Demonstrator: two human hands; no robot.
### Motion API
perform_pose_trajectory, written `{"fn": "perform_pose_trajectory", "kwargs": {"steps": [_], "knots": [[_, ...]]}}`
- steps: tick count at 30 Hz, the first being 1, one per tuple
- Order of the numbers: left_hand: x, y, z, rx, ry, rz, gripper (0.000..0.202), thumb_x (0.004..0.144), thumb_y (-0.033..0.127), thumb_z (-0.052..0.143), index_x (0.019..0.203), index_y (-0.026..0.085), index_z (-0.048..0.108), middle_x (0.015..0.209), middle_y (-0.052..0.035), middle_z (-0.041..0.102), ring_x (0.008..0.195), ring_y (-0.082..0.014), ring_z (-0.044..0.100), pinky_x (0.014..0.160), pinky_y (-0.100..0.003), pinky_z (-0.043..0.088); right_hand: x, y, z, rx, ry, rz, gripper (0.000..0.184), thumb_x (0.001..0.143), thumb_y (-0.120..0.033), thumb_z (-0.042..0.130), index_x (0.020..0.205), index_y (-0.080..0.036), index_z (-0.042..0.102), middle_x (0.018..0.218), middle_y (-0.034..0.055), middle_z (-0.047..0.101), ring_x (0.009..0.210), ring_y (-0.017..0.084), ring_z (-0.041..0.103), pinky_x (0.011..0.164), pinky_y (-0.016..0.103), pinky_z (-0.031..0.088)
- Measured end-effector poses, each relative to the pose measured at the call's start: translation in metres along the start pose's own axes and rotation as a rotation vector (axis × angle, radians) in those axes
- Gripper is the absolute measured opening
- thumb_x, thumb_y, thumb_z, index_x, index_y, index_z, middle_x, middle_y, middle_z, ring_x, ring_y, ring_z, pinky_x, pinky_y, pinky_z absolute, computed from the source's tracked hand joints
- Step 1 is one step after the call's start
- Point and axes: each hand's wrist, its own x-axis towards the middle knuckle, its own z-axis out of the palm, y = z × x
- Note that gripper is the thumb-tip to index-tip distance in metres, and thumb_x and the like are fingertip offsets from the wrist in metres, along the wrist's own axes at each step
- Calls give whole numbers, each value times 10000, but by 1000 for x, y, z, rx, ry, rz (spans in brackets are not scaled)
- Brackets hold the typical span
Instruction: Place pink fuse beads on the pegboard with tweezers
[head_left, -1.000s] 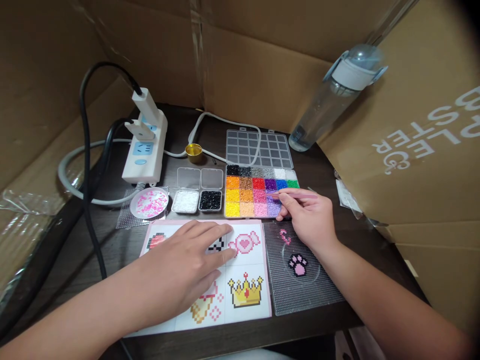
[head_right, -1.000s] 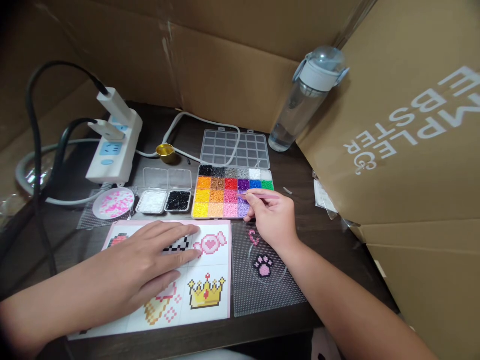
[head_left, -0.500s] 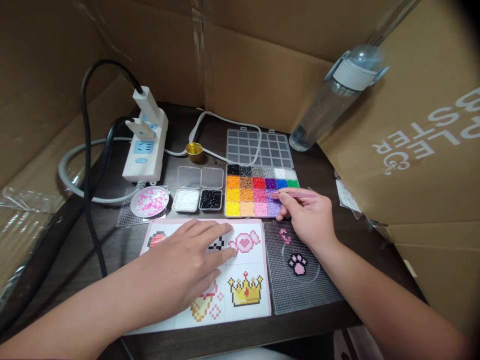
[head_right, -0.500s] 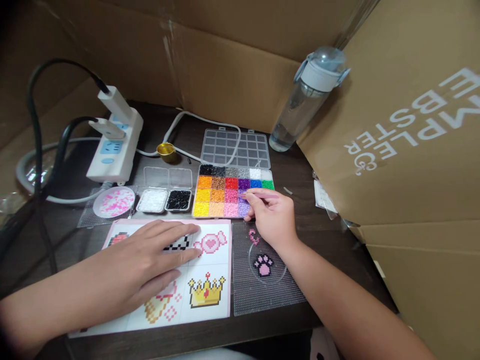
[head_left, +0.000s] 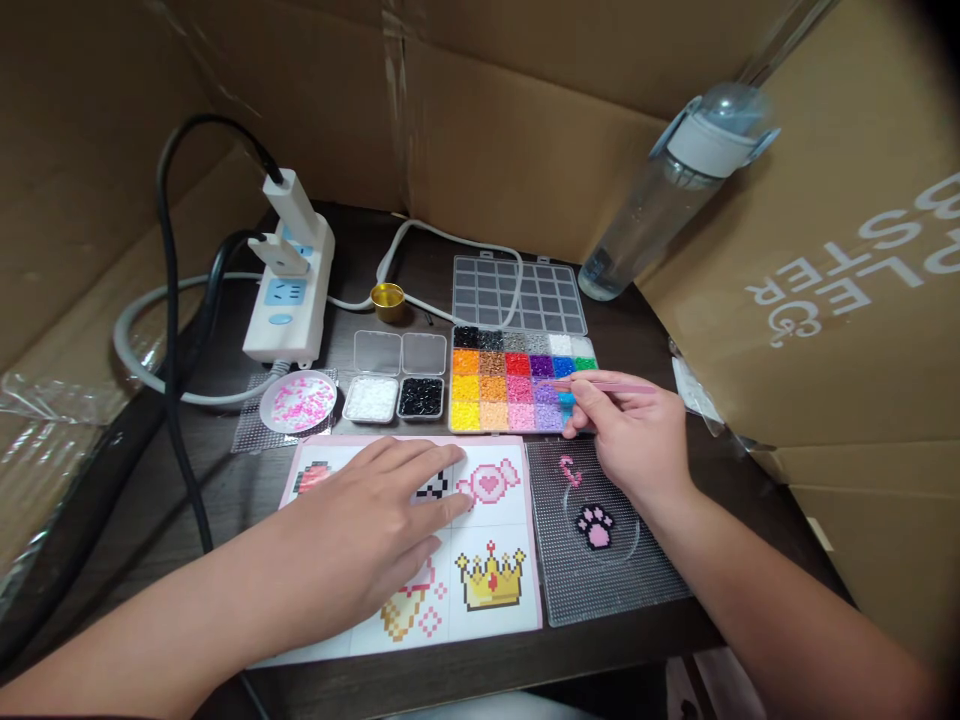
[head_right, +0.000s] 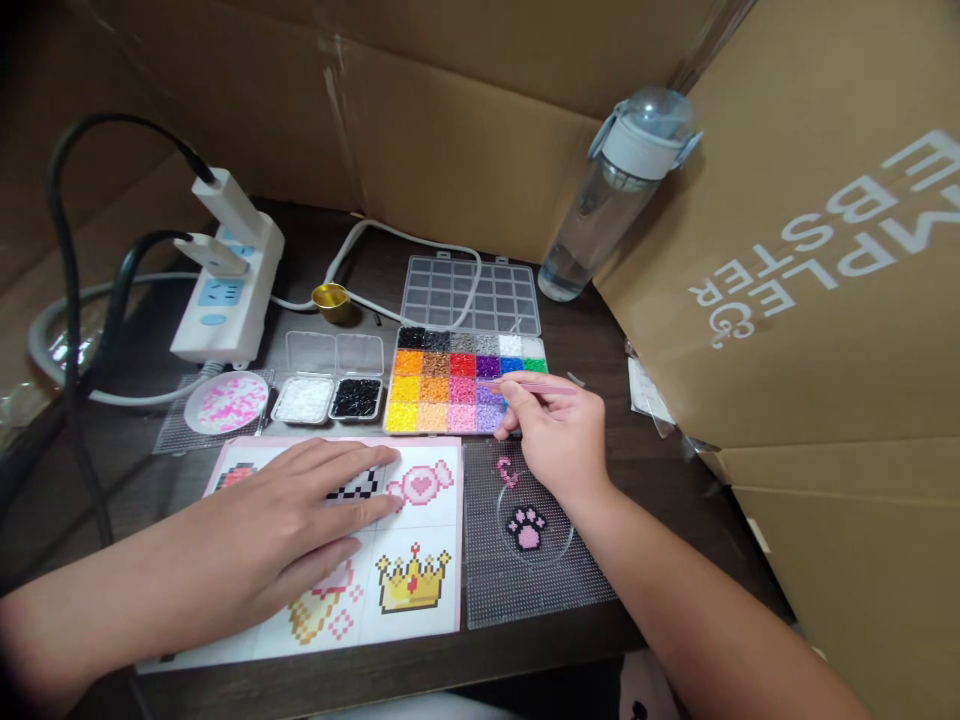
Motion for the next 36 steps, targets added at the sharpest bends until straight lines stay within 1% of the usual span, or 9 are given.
{"fn": "perform_pose_trajectory", "kwargs": {"steps": [5, 9, 12, 15, 18, 21, 25, 30, 36], "knots": [[-1, -2, -1, 4, 12, 27, 430, 1054, 185, 654, 1433, 304, 818, 1575, -122, 725, 1370, -398, 712, 1081, -567, 648, -11, -13, -25, 25, -27, -56, 179, 950, -398, 917, 904, -225, 921, 751, 53, 838, 512, 137, 686, 531, 299, 612], [-2, -4, 1, -10, 38, 34, 424, 1077, 203, 623, 1439, 308, 816, 1573, -120, 726, 1368, -397, 710, 1075, -569, 650, -24, -21, -53, -59, -56, -28, 201, 938, -419, 936, 888, -225, 922, 758, 65, 840, 505, 141, 663, 508, 304, 602], [-2, -4, 2, -26, 42, 24, 422, 1088, 214, 618, 1442, 327, 817, 1573, -104, 726, 1377, -387, 701, 1085, -557, 647, -33, -14, -73, -135, -120, 20, 206, 972, -413, 904, 913, -217, 930, 774, 81, 851, 529, 146, 680, 532, 296, 613], [0, -4, 3, -35, 40, 20, 414, 1095, 220, 603, 1420, 340, 829, 1563, -105, 726, 1373, -392, 700, 1051, -554, 662, -41, -2, -83, -173, -151, 36, 148, 988, -347, 870, 928, -234, 946, 703, 59, 827, 525, 135, 682, 536, 257, 594], [1, -4, 1, -20, 28, 29, 421, 1092, 214, 589, 1416, 326, 833, 1557, -118, 730, 1361, -409, 712, 1030, -584, 677, -47, 8, -84, -201, -149, 31, 136, 977, -310, 849, 920, -244, 954, 665, 47, 813, 529, 134, 692, 539, 237, 586], [2, -4, -1, -3, 12, 37, 425, 1089, 217, 589, 1428, 306, 831, 1566, -129, 732, 1364, -419, 721, 1038, -599, 681, -50, 11, -81, -210, -126, 30, 114, 946, -288, 853, 916, -250, 956, 646, 37, 807, 513, 132, 690, 560, 237, 606], [1, -4, -3, -6, -4, 25, 438, 1086, 220, 599, 1449, 319, 823, 1589, -118, 725, 1382, -412, 719, 1068, -588, 673, -51, 10, -77, -212, -103, 38, 98, 910, -303, 875, 894, -246, 953, 636, 36, 804, 485, 139, 677, 527, 244, 602], [1, -5, -1, -29, -15, 20, 445, 1081, 207, 591, 1444, 314, 826, 1590, -122, 723, 1383, -410, 717, 1082, -585, 663, -50, 6, -75, -238, -120, 27, 123, 911, -347, 891, 883, -243, 952, 602, 34, 781, 477, 155, 667, 526, 273, 610], [-5, -9, 3, -82, -36, -23, 447, 1105, 249, 627, 1502, 381, 784, 1668, -64, 664, 1460, -367, 664, 1181, -534, 612, -50, 6, -75, -238, -125, 31, 97, 899, -303, 871, 882, -256, 953, 600, 30, 781, 476, 150, 665, 520, 263, 595]]}}
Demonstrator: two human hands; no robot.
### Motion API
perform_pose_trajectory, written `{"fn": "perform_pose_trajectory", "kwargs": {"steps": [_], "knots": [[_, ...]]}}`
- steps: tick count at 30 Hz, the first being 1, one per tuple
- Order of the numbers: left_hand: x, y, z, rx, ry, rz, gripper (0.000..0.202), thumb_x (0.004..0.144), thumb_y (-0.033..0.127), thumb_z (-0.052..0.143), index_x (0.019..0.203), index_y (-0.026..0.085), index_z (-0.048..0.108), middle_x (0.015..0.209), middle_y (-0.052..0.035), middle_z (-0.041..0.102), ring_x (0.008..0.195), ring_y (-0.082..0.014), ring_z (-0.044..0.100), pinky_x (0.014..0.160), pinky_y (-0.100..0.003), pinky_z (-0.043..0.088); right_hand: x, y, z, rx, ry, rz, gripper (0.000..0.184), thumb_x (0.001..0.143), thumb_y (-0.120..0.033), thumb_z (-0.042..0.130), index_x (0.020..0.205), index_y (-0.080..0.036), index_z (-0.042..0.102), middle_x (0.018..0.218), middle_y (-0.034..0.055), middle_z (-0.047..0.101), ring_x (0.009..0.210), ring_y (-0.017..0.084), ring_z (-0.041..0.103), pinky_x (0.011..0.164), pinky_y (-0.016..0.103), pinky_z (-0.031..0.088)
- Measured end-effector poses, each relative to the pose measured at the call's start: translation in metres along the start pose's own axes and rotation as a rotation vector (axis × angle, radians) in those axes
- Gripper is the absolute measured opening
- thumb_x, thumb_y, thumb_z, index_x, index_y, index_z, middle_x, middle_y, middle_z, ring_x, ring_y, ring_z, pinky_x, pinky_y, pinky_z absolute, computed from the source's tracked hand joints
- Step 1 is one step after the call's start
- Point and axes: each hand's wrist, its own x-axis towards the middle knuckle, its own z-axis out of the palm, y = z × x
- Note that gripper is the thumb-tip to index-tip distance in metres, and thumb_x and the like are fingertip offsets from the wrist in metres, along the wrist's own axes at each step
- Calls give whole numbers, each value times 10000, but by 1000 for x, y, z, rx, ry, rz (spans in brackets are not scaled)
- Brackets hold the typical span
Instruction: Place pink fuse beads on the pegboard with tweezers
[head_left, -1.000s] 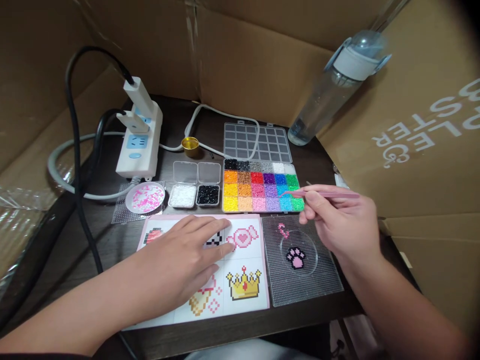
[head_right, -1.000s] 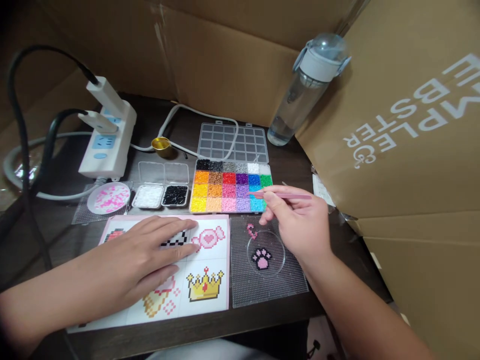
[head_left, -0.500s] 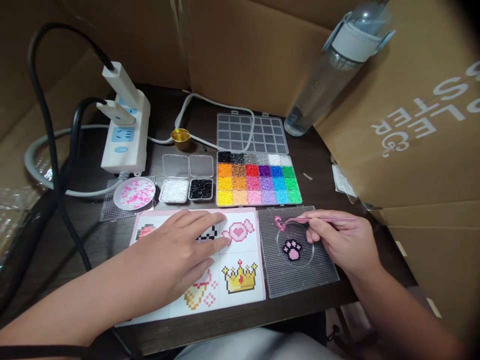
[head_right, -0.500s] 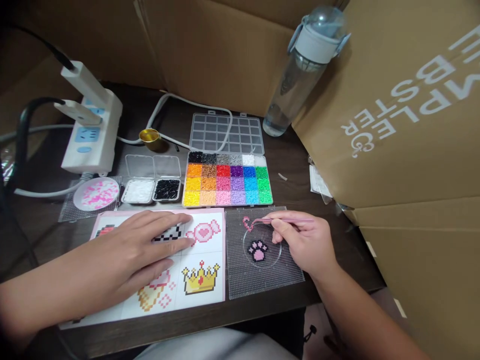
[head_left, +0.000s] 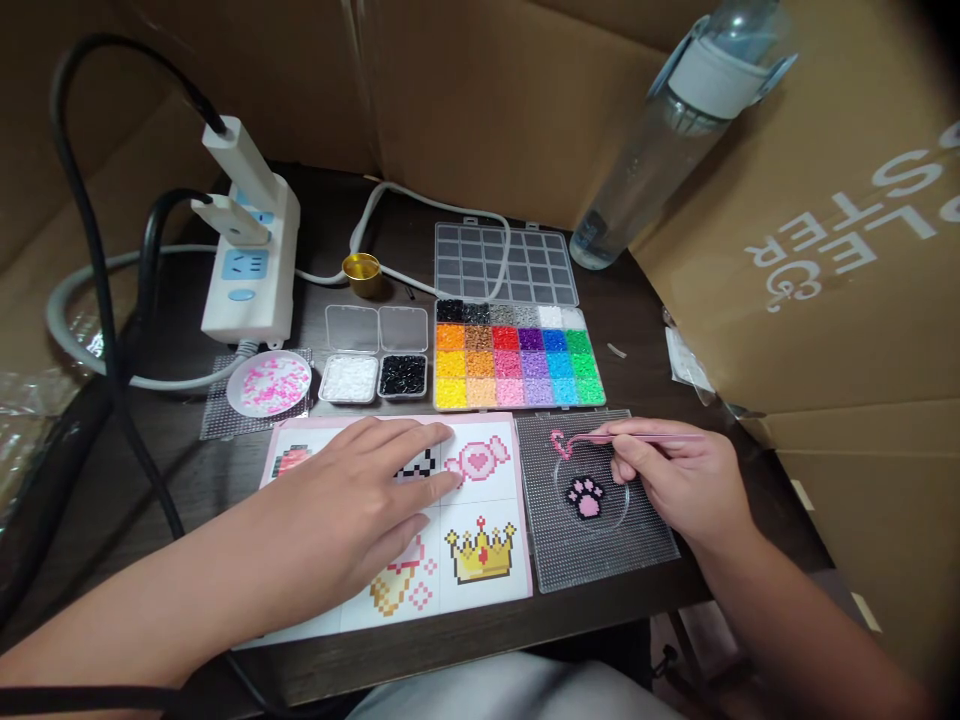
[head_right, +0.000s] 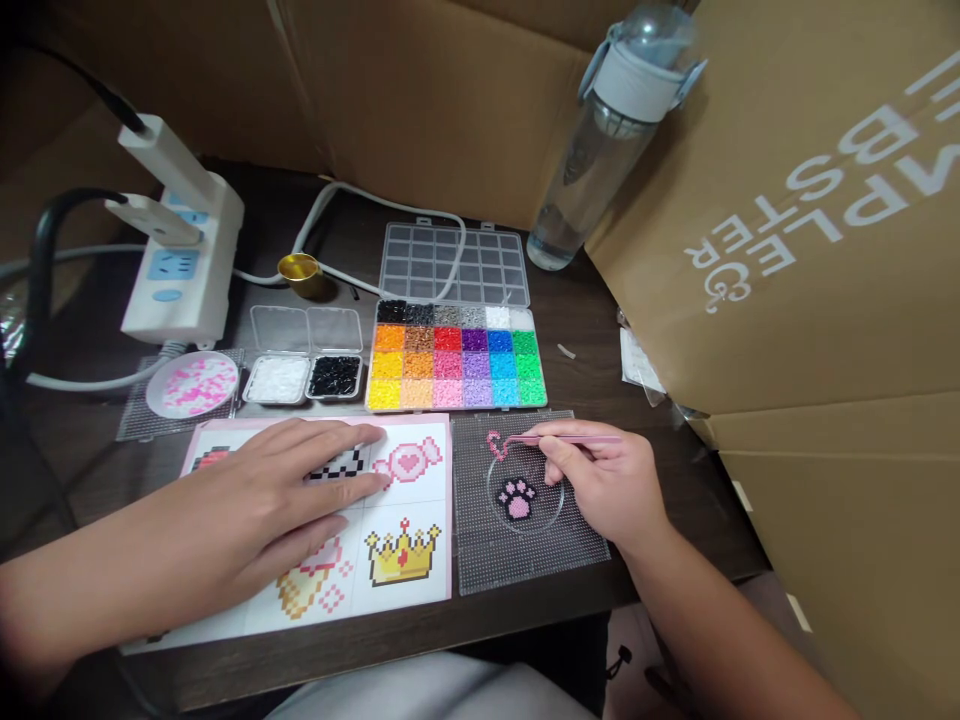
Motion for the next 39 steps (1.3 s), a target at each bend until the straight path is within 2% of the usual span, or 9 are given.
{"fn": "perform_pose_trajectory", "kwargs": {"steps": [9, 15, 20, 24, 26, 28, 34, 39], "knots": [[3, 3, 1, -2, 34, 1, 412, 1096, 237, 626, 1444, 343, 821, 1613, -96, 701, 1434, -383, 667, 1156, -557, 621, -3, 7, -4, -9, -1, -12, 122, 935, -261, 830, 917, -245, 950, 599, 17, 771, 506, 145, 681, 564, 260, 608], [6, 7, -3, 33, -5, 18, 426, 1075, 207, 635, 1442, 319, 820, 1591, -129, 712, 1412, -392, 691, 1131, -570, 640, -3, 17, -8, 49, 19, 7, 199, 976, -391, 860, 967, -203, 926, 653, 45, 774, 527, 174, 672, 519, 306, 587], [6, 8, -3, 16, 21, 22, 421, 1058, 181, 647, 1418, 294, 834, 1572, -143, 713, 1421, -408, 680, 1143, -590, 633, 6, 3, -8, 144, 33, -4, 219, 950, -430, 913, 950, -211, 901, 653, 38, 763, 503, 169, 645, 505, 322, 575], [5, 8, -3, -1, 26, 13, 400, 1055, 192, 681, 1404, 313, 835, 1579, -119, 712, 1436, -377, 667, 1171, -544, 619, 19, -15, -4, 242, 28, -49, 163, 939, -402, 942, 950, -242, 911, 850, 75, 867, 532, 140, 637, 507, 315, 562], [5, 7, -2, 0, 29, 16, 402, 1056, 195, 684, 1411, 315, 831, 1578, -119, 712, 1438, -374, 668, 1173, -541, 616, 29, -22, 1, 235, 5, -80, 142, 942, -389, 941, 960, -251, 917, 954, 88, 893, 552, 138, 646, 518, 326, 580], [5, 7, -2, 4, 31, 17, 409, 1057, 195, 680, 1420, 315, 826, 1579, -120, 712, 1436, -379, 674, 1170, -546, 617, 38, -29, 9, 204, -5, -94, 139, 931, -385, 945, 947, -249, 920, 953, 80, 892, 550, 137, 656, 512, 326, 601], [5, 9, -4, 19, -10, 6, 419, 1060, 195, 676, 1436, 314, 818, 1582, -116, 720, 1417, -381, 688, 1143, -554, 632, 56, -37, 47, 94, 46, -77, 139, 895, -362, 935, 872, -227, 910, 725, 37, 818, 515, 148, 703, 504, 291, 650], [5, 11, -6, 12, 9, -12, 396, 1063, 198, 689, 1411, 323, 829, 1580, -101, 719, 1411, -371, 693, 1161, -538, 619, 58, -26, 59, 86, 32, -57, 243, 893, -446, 926, 897, -204, 901, 669, 37, 796, 525, 178, 748, 538, 302, 683]]}}
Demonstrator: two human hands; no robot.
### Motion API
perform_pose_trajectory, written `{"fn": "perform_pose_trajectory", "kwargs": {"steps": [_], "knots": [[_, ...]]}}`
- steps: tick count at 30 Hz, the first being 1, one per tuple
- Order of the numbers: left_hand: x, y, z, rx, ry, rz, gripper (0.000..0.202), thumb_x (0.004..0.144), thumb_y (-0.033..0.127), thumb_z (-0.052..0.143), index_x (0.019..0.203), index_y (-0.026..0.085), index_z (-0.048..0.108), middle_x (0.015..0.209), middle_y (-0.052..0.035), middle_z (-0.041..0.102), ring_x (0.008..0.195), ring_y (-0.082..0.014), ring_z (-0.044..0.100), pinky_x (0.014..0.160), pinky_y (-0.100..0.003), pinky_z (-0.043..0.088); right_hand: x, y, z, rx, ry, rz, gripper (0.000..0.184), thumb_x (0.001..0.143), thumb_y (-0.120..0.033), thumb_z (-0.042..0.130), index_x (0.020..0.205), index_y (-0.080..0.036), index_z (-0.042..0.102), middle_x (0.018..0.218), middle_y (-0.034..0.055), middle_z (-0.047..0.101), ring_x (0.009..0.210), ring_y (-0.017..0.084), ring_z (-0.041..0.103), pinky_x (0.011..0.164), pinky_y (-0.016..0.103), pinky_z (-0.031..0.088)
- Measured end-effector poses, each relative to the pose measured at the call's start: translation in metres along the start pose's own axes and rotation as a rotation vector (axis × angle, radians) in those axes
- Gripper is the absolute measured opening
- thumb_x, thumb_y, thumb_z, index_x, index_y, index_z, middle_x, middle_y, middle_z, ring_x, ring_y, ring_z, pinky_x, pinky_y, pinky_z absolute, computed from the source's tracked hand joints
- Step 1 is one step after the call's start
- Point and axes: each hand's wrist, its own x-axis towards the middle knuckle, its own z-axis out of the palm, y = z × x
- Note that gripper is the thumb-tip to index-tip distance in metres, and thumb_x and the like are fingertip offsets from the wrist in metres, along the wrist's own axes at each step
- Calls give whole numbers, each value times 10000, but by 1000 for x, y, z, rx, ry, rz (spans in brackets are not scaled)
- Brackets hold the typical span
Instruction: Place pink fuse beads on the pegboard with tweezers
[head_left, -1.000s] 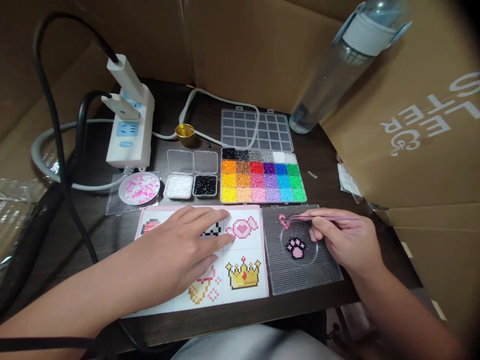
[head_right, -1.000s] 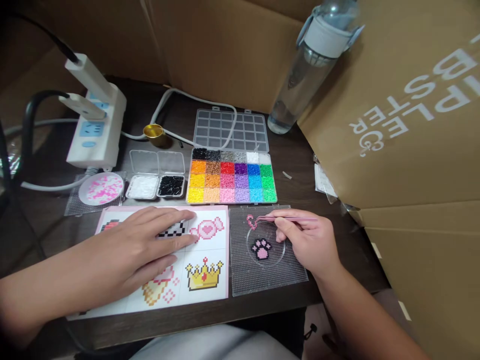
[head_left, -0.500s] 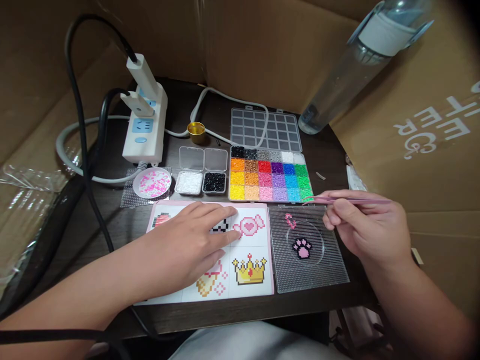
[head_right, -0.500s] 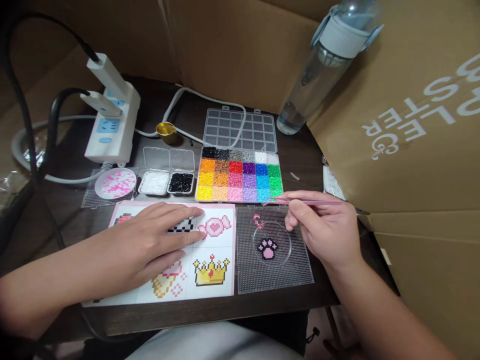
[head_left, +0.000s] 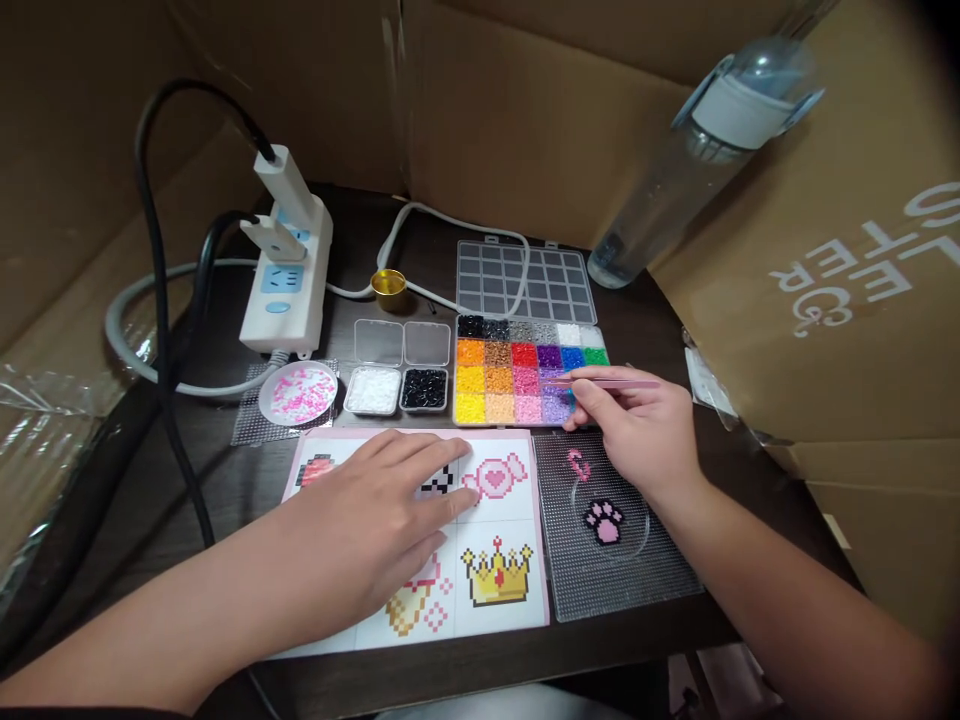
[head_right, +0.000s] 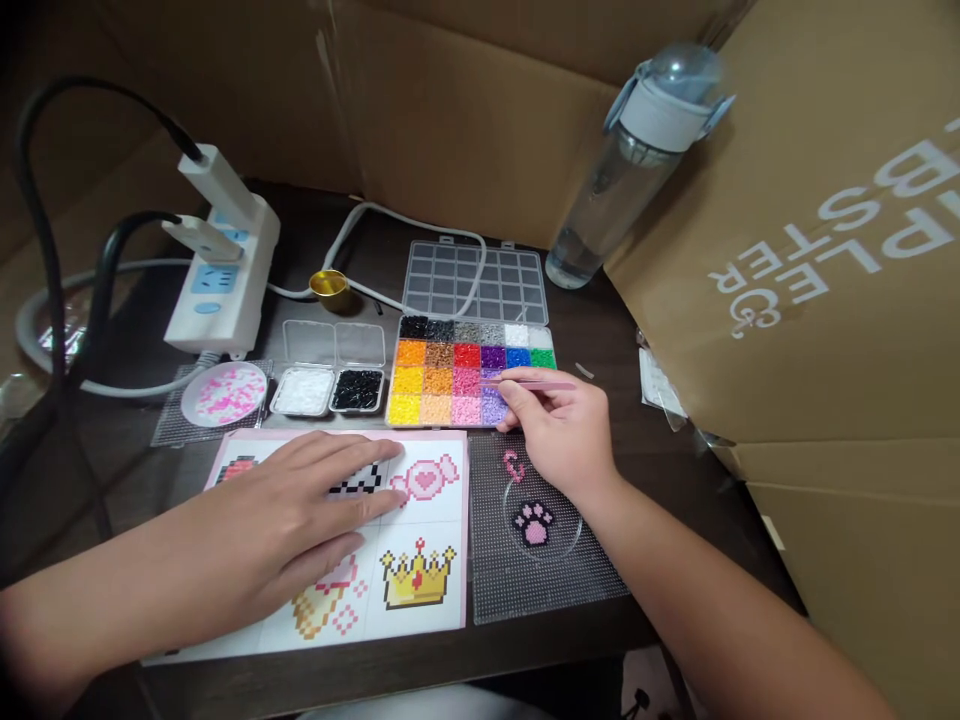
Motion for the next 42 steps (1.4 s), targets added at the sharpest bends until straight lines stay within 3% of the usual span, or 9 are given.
{"fn": "perform_pose_trajectory", "kwargs": {"steps": [11, 19, 28, 42], "knots": [[0, 1, 1, 22, 17, 19, 420, 1046, 178, 697, 1423, 316, 819, 1571, -114, 725, 1390, -391, 695, 1106, -551, 639, 3, 1, 3, 9, 22, -6, 200, 880, -399, 899, 812, -211, 895, 776, 70, 851, 506, 154, 713, 512, 294, 642], [1, 0, 0, 35, 0, 19, 411, 1040, 178, 705, 1413, 307, 821, 1573, -117, 723, 1392, -396, 701, 1112, -558, 640, 2, 1, 4, 19, 3, 15, 128, 851, -320, 871, 816, -204, 911, 623, 33, 770, 505, 152, 692, 523, 280, 614], [4, 3, -1, 94, -28, 40, 436, 982, 131, 732, 1380, 278, 833, 1544, -143, 735, 1348, -408, 729, 1073, -597, 672, 4, 2, 6, 35, 15, 34, 135, 842, -311, 857, 811, -191, 909, 660, 44, 802, 490, 131, 685, 505, 252, 594], [3, 0, 3, 90, -1, 53, 432, 1003, 155, 717, 1400, 284, 826, 1568, -132, 726, 1381, -418, 712, 1074, -599, 669, 5, 3, 7, 54, 19, 14, 122, 824, -299, 848, 793, -198, 908, 708, 62, 837, 472, 119, 667, 477, 241, 577]]}}
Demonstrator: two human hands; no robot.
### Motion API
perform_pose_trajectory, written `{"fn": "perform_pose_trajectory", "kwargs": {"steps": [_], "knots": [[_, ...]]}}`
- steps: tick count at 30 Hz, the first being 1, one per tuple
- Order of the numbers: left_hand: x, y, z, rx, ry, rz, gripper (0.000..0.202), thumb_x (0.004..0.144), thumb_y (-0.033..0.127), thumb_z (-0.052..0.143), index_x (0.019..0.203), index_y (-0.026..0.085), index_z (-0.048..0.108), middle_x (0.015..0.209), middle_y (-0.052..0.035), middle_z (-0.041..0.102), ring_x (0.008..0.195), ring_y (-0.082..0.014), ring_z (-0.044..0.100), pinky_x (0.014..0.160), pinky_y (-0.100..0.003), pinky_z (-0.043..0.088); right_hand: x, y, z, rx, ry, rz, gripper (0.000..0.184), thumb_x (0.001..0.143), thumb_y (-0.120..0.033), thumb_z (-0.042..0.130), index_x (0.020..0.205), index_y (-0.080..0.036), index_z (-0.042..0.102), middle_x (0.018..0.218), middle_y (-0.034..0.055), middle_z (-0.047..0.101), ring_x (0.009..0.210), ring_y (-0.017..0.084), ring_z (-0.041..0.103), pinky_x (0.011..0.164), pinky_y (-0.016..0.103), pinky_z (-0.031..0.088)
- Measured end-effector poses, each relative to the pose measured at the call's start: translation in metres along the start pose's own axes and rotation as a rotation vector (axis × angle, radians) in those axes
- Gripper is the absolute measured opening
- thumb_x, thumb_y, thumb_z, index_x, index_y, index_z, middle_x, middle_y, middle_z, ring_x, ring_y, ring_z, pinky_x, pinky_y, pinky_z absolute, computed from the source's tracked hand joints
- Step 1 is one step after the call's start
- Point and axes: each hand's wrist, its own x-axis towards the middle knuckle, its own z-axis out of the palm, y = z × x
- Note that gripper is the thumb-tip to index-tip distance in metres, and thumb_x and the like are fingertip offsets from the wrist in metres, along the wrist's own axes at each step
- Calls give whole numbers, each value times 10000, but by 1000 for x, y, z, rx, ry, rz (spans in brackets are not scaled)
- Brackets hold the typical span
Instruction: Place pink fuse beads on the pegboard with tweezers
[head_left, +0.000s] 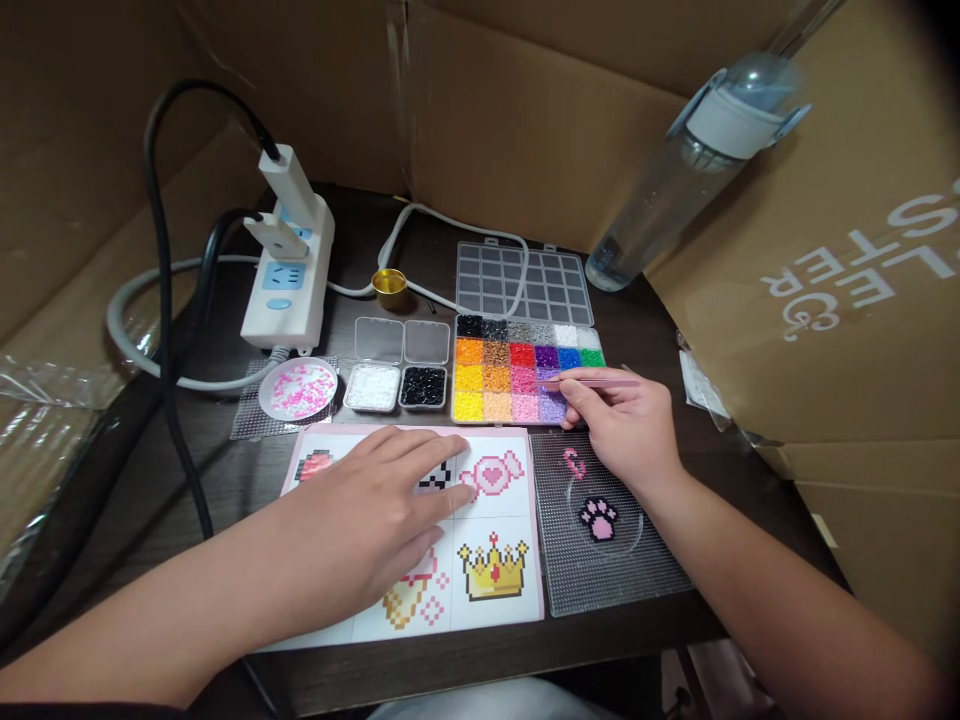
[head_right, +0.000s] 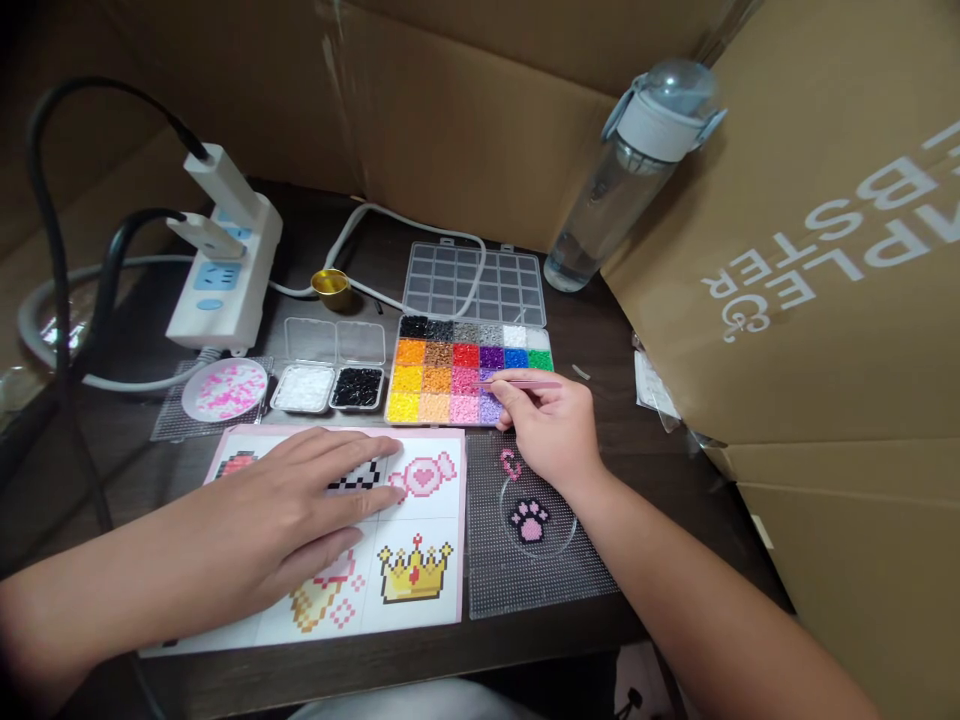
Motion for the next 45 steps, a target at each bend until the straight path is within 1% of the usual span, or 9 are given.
{"fn": "perform_pose_trajectory", "kwargs": {"steps": [8, 14, 18, 21, 23, 27, 31, 34, 45], "knots": [[-2, 1, 1, -8, 20, -1, 417, 1008, 152, 710, 1386, 280, 832, 1555, -134, 731, 1381, -410, 709, 1092, -583, 653, -1, 1, -2, 15, 6, -13, 114, 837, -288, 847, 778, -209, 904, 706, 50, 832, 465, 108, 664, 472, 229, 571], [0, -1, -1, -9, 29, 8, 412, 1031, 162, 682, 1396, 282, 832, 1550, -136, 737, 1357, -403, 720, 1064, -571, 663, -2, -2, -10, -1, 24, -57, 99, 883, -285, 869, 839, -213, 920, 641, 29, 796, 484, 130, 683, 502, 250, 595], [-3, -4, 1, -18, 46, 18, 423, 1061, 182, 632, 1421, 292, 824, 1556, -132, 735, 1356, -401, 718, 1044, -565, 668, -11, -10, -27, -32, 105, -99, 102, 919, -313, 897, 871, -226, 918, 812, 60, 872, 537, 137, 698, 551, 291, 642], [-4, -5, 4, -41, 64, 8, 405, 1083, 217, 627, 1422, 313, 826, 1565, -120, 730, 1376, -393, 704, 1080, -562, 652, -24, -12, -47, -16, 119, -113, 105, 947, -339, 901, 915, -241, 921, 872, 64, 888, 559, 140, 698, 586, 311, 657], [-4, -6, 5, -55, 73, 1, 399, 1094, 234, 623, 1425, 327, 826, 1567, -113, 728, 1388, -388, 695, 1096, -558, 644, -36, -10, -60, -48, 97, -93, 105, 965, -341, 896, 937, -243, 922, 870, 64, 888, 570, 142, 704, 585, 302, 649], [-4, -6, 4, -56, 59, 5, 408, 1104, 232, 600, 1432, 322, 827, 1572, -117, 726, 1391, -396, 693, 1092, -567, 645, -58, 0, -75, -181, 70, -37, 103, 976, -283, 866, 908, -245, 934, 755, 48, 854, 557, 145, 721, 573, 263, 628], [-3, -5, 0, -58, 40, -3, 403, 1099, 232, 605, 1421, 315, 833, 1585, -113, 722, 1381, -382, 707, 1101, -542, 645, -68, 10, -76, -202, 57, -14, 128, 967, -259, 834, 904, -255, 946, 735, 49, 848, 555, 154, 730, 569, 260, 626], [-2, -6, -1, -46, 30, 7, 419, 1086, 217, 603, 1425, 311, 832, 1579, -122, 728, 1372, -399, 716, 1074, -560, 658, -70, 13, -72, -194, 53, -6, 129, 933, -244, 830, 887, -259, 949, 687, 43, 828, 546, 163, 731, 554, 261, 627], [-6, -7, 3, -111, 47, -30, 400, 1110, 261, 621, 1445, 347, 822, 1603, -92, 714, 1421, -381, 682, 1141, -548, 630, -71, 11, -68, -197, 60, -11, 129, 885, -228, 837, 844, -285, 944, 766, 50, 874, 526, 159, 738, 528, 246, 642]]}}
